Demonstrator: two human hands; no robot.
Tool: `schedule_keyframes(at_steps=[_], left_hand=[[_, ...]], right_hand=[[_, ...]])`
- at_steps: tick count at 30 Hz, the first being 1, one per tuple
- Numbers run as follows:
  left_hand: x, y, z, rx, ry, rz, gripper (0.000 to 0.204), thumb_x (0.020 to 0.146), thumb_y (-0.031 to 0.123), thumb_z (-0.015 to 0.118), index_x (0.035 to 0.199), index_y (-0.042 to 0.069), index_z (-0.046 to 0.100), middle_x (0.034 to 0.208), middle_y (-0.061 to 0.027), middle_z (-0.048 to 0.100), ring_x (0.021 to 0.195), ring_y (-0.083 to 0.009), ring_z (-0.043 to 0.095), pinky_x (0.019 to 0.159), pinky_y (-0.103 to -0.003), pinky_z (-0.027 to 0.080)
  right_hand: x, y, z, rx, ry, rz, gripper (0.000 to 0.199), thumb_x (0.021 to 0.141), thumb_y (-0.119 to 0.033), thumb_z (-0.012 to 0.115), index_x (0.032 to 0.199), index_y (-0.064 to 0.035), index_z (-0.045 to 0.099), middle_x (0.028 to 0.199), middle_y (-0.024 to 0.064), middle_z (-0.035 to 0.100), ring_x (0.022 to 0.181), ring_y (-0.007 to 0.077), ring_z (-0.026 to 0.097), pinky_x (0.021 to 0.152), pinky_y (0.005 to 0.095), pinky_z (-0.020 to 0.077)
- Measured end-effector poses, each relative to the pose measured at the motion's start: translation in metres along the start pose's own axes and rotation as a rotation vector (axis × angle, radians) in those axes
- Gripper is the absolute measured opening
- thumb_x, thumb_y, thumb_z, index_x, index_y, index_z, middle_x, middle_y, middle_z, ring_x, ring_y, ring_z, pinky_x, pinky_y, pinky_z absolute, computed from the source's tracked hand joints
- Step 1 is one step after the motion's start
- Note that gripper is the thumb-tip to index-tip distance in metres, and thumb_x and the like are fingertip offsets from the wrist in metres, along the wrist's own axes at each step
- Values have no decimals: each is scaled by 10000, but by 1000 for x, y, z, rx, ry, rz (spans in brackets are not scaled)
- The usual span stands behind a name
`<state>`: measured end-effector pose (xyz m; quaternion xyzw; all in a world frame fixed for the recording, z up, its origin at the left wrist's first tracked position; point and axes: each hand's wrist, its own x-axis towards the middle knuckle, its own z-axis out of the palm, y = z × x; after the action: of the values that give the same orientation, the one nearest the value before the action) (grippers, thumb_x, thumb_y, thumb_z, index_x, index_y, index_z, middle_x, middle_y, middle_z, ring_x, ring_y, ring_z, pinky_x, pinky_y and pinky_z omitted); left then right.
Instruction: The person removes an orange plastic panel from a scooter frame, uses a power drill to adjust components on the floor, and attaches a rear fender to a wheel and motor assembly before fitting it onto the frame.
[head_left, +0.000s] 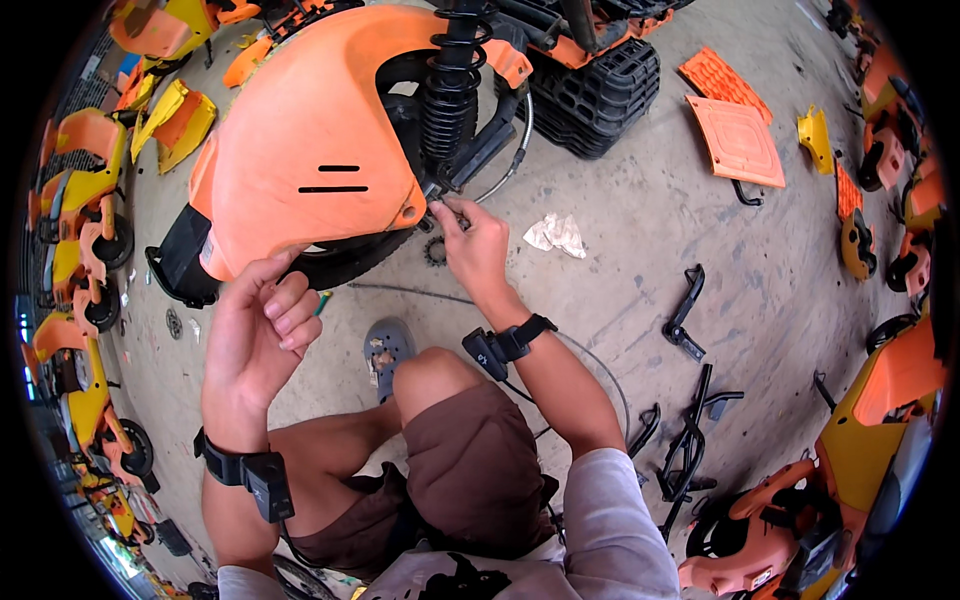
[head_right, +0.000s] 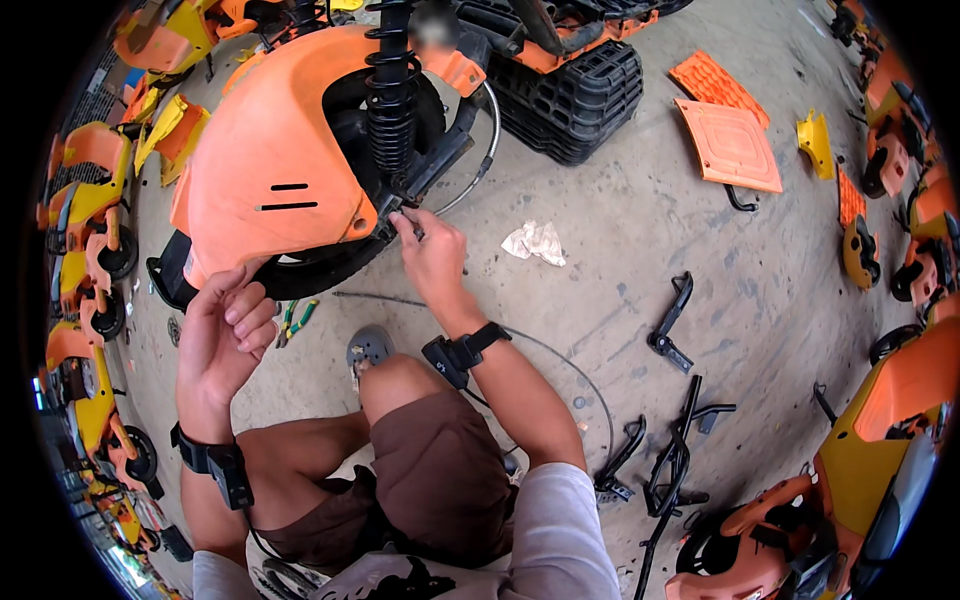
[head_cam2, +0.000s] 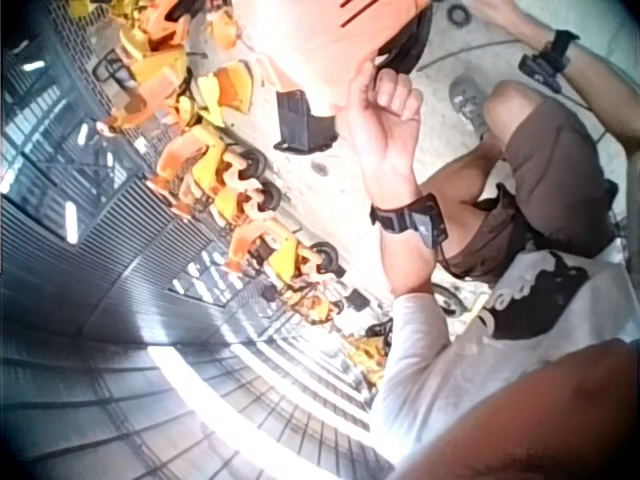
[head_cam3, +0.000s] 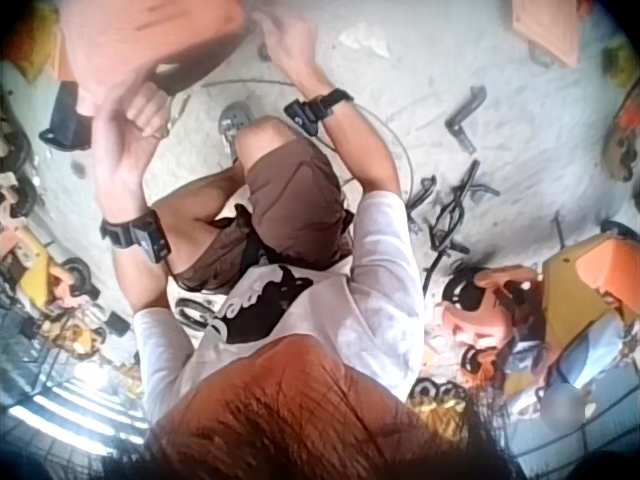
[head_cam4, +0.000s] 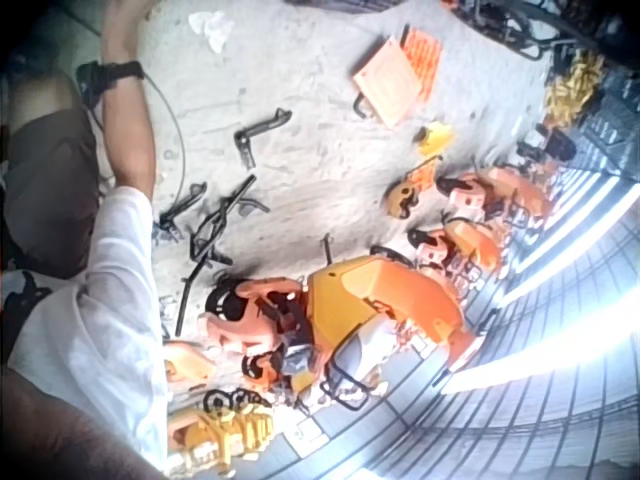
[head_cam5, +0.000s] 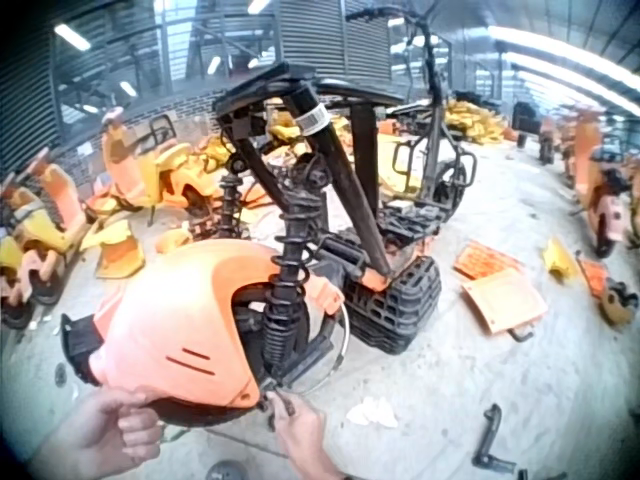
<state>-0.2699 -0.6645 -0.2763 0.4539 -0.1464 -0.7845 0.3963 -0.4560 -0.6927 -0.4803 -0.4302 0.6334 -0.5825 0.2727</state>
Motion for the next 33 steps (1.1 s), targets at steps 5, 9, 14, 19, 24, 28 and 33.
schedule_keyframes(at_steps=[5,9,14,19,24,28,33], left_hand=[[2,-1,0,-11,-12,-3,245,933,146,489,1129,19,565,557,36,296,504,-83,302,439,-231,265],[1,0,0,-14,-10,-6,244,931,145,494,1127,19,566,555,37,293,502,-86,299,437,-234,261],[0,1,-1,-25,5,-8,231,928,148,501,1113,29,570,554,39,293,501,-85,297,435,-235,256],[0,1,1,-15,25,-9,199,924,148,507,1082,47,575,553,43,294,494,-80,285,435,-233,253],[0,1,0,-16,23,-8,191,922,144,509,1079,52,568,550,47,292,489,-77,277,435,-232,247],[1,0,-1,2,10,-1,191,922,142,510,1083,56,566,552,47,290,489,-78,276,435,-232,244],[0,0,3,-6,19,-1,195,921,138,509,1088,56,566,555,44,292,496,-77,283,436,-231,250]], right_hand=[[2,-6,-3,208,-88,191,237,846,-189,694,895,42,689,759,182,681,662,248,663,626,313,499],[3,6,-1,-74,-32,-127,228,848,-179,684,943,29,674,816,192,675,688,312,654,629,359,502],[4,7,1,-285,-80,-258,186,853,-147,663,966,0,651,856,212,645,709,390,619,614,425,495],[2,10,6,-199,-41,-216,190,881,-179,629,948,-1,630,838,201,646,683,399,608,581,436,484],[2,5,6,-39,-153,32,210,913,-201,594,943,6,621,775,230,615,677,415,594,588,443,460],[3,6,5,-16,-182,27,227,922,-217,583,899,8,600,749,225,600,682,417,589,591,453,455],[6,14,4,-187,-99,-269,222,926,-223,577,887,-4,576,813,201,606,695,426,581,603,476,457]])
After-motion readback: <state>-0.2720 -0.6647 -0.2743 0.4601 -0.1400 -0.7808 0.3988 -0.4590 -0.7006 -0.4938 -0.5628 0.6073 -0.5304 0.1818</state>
